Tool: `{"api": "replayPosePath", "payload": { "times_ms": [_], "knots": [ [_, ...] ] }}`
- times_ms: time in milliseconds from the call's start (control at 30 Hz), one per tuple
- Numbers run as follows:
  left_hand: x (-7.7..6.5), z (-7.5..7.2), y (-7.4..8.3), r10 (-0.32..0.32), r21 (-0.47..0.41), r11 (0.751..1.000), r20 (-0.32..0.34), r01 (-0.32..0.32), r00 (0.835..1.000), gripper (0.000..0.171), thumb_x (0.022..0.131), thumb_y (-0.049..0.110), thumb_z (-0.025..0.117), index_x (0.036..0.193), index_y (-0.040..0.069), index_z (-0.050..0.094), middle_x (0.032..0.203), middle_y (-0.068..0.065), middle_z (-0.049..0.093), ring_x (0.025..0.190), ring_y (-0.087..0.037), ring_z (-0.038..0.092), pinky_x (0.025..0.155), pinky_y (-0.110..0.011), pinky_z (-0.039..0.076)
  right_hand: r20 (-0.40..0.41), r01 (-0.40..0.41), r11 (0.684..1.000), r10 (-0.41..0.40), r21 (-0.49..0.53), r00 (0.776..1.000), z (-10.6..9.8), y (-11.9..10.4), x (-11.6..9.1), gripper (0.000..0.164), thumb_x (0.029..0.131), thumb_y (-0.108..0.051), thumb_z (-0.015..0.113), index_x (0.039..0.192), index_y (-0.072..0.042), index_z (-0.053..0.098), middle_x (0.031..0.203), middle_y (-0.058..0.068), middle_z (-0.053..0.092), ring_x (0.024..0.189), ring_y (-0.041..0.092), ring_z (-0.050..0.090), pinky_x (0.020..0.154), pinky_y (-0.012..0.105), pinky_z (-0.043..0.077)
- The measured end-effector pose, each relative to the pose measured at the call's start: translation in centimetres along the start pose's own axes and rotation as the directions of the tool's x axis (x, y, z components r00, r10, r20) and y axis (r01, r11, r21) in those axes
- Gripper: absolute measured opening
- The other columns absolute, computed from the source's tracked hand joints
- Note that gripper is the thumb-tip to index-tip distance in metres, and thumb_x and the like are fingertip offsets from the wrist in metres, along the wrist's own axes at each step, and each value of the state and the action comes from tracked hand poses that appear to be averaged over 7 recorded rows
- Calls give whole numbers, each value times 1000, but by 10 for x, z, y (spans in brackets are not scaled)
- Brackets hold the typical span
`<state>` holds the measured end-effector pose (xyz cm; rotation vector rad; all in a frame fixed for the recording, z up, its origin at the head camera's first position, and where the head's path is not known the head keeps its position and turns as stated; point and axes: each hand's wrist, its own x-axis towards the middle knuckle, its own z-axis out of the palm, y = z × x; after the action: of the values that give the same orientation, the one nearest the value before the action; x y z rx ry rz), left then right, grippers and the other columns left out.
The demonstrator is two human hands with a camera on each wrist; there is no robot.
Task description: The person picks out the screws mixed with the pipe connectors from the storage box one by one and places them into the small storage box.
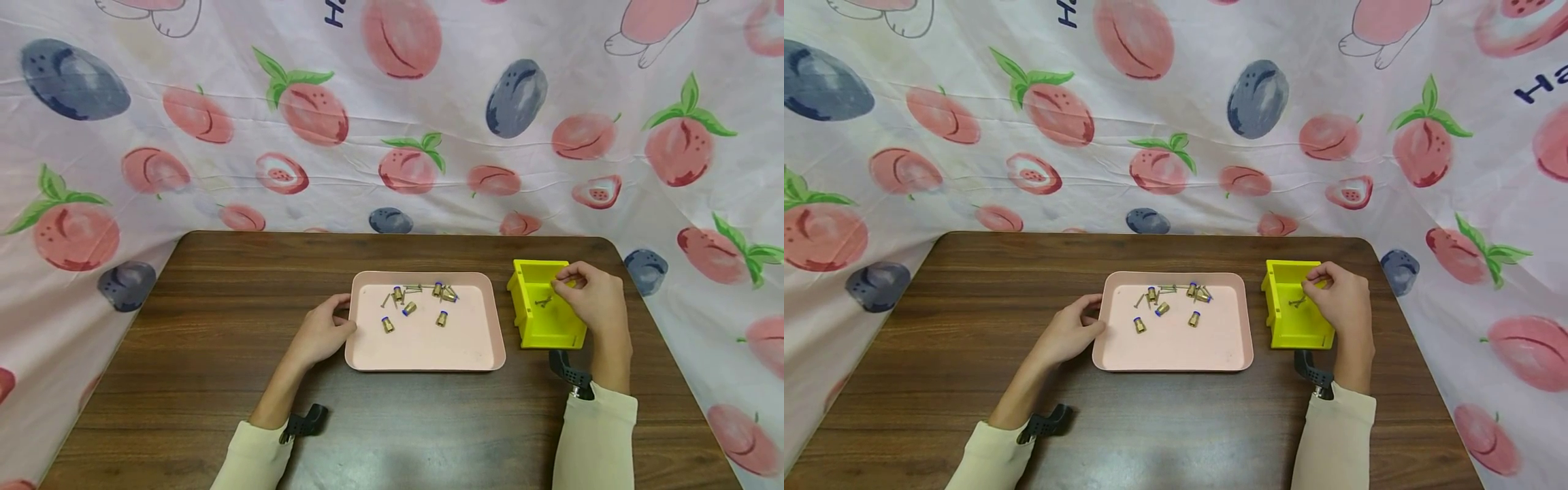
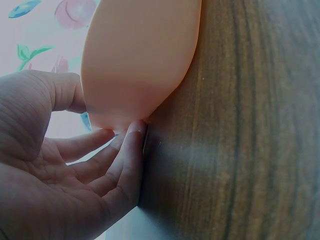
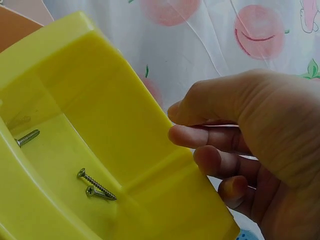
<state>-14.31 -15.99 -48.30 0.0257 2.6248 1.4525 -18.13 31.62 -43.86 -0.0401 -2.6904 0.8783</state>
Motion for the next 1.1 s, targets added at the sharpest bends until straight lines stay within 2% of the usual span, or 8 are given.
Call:
{"api": "replayPosePath", "payload": {
  "times_ms": [167, 400, 600, 700, 833, 900, 1100],
  "knots": [
    [-1, -1, 0, 4, -1, 1000, -2, -4, 1000, 61, 92, 6, 64, 151, -5, 59, 141, -23, 69, 104, -29, 77, 88, -43, 62, -22, 32, 999, -31, 24, 999, 1, -3, 1, 16, 95, -14, 82, 98, 0, 77, 80, 13, 70, 72, 23, 55, 60, 21, 40],
    [0, -1, -1, 10, -1, 1000, -3, -10, 1000, 61, 92, 6, 64, 152, -4, 59, 140, -22, 69, 104, -29, 77, 87, -41, 61, -54, 103, 988, -97, 111, 994, 5, -18, 3, 13, 95, -12, 83, 98, -1, 78, 87, 15, 75, 70, 9, 56, 61, 15, 42],
    [-2, -3, 2, 18, -10, 1000, 3, -18, 1000, 61, 91, 6, 65, 151, -5, 60, 139, -22, 70, 104, -30, 76, 87, -40, 61, -17, 122, 975, -121, 185, 992, 9, -34, 5, 14, 97, -14, 83, 102, -2, 78, 93, 15, 77, 76, 12, 60, 65, 12, 46],
    [1, -3, -2, 43, -17, 999, 7, -42, 999, 62, 90, 8, 65, 150, -6, 60, 138, -24, 70, 103, -31, 76, 86, -42, 62, -5, 151, 964, -154, 217, 988, 13, -39, 6, 13, 97, -12, 83, 102, -1, 78, 94, 15, 78, 76, 11, 61, 65, 12, 47],
    [11, 1, -22, 76, 15, 997, -11, -76, 997, 62, 88, 14, 67, 147, -5, 62, 132, -19, 73, 96, -23, 76, 79, -34, 61, 6, 190, 949, -198, 252, 980, 19, -46, 8, 12, 96, -10, 84, 101, -1, 78, 91, 15, 77, 75, 10, 62, 65, 12, 48],
    [12, 2, -23, 83, 18, 996, -13, -82, 996, 62, 88, 14, 67, 147, -5, 62, 131, -19, 73, 96, -23, 76, 78, -34, 61, 11, 200, 942, -211, 269, 977, 23, -50, 8, 11, 95, -9, 84, 100, -2, 78, 88, 13, 77, 75, 11, 63, 65, 12, 49],
    [0, -2, -2, 58, -22, 998, 11, -58, 998, 61, 90, 9, 66, 149, -7, 60, 137, -25, 70, 103, -33, 76, 86, -44, 62, 53, 212, 929, -238, 303, 970, 34, -60, 9, 9, 94, -7, 84, 98, -3, 78, 85, 10, 77, 74, 13, 64, 65, 15, 49]
  ]
}}
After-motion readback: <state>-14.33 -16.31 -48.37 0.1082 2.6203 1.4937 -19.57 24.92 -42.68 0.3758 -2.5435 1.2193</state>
